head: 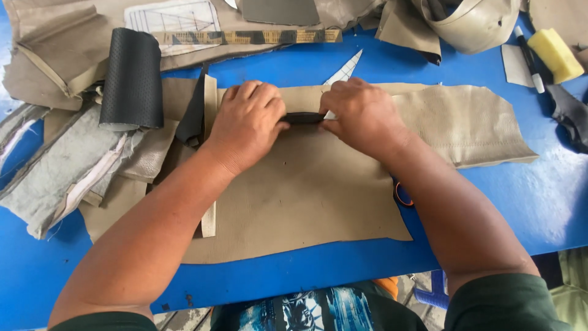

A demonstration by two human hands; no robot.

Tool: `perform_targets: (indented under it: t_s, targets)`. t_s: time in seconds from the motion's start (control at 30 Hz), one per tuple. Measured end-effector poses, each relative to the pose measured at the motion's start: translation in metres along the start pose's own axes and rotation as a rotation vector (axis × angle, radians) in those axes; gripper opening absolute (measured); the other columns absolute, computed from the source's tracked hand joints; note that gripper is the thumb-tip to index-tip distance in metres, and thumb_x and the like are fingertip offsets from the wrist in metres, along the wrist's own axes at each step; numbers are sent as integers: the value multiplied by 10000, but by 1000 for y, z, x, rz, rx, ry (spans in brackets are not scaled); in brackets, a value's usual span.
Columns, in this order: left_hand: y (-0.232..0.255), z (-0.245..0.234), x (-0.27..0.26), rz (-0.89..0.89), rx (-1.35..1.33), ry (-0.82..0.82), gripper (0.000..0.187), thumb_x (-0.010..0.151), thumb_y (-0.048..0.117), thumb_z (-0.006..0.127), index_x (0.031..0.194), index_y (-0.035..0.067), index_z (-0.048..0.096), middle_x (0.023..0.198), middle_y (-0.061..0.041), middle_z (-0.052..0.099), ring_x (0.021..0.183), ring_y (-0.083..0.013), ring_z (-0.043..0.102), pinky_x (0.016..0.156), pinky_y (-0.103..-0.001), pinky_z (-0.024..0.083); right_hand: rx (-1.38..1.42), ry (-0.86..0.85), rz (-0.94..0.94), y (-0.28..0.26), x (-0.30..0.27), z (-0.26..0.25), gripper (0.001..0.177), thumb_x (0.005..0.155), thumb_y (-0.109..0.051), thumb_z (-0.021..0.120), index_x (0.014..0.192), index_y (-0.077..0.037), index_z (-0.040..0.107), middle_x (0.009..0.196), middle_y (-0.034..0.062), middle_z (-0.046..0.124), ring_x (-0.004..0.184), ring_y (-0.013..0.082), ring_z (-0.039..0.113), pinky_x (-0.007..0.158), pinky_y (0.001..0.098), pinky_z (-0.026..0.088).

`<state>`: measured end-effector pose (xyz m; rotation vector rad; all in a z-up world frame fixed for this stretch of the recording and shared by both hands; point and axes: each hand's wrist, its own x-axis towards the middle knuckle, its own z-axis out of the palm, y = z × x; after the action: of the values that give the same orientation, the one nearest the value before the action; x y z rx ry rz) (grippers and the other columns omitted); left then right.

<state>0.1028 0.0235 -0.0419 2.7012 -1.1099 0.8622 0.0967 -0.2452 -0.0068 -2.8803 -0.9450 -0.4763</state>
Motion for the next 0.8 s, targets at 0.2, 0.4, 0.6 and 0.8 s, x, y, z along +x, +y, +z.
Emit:
perform_targets:
  t_s: [0.2, 0.4, 0.6, 0.8]
  targets:
    - [8, -45, 15, -267, -408, -536, 576, 821, 519, 790, 1214, 152, 582, 1171, -72, 606, 1222, -354, 597, 967, -544, 510, 404, -228, 109, -9, 2, -37, 364, 740, -381, 921, 964, -198, 699, 927, 21, 668, 974, 290, 722, 850, 432, 578]
    - [1, -33, 7, -359, -242, -158, 632, 871, 292, 819, 1413, 124, 541, 1211, -113, 566, 1124, -401, 646, 887, -523, 559, 207, 129, 318, 8, 0, -6, 299, 870, -357, 882, 1043, -243, 667, 1006, -5, 624, 883, 308, 713, 754, 445, 583]
    - [2, -37, 4, -394, -186, -225, 913, 748, 329, 898, 1523, 156, 448, 1344, -135, 499, 1181, -435, 591, 903, -589, 544, 266, 135, 204, -10, 3, 1, 336, 833, -392, 878, 1096, -275, 705, 1219, -38, 647, 1020, 279, 723, 827, 403, 590]
    - [-1, -37, 5, -294, -211, -166, 504, 897, 371, 775, 1316, 105, 685, 1064, -99, 673, 1018, -328, 697, 928, -446, 493, 272, -18, 146, -18, 7, -21, 293, 858, -322, 862, 1099, -214, 734, 1098, 39, 694, 951, 329, 745, 807, 440, 590]
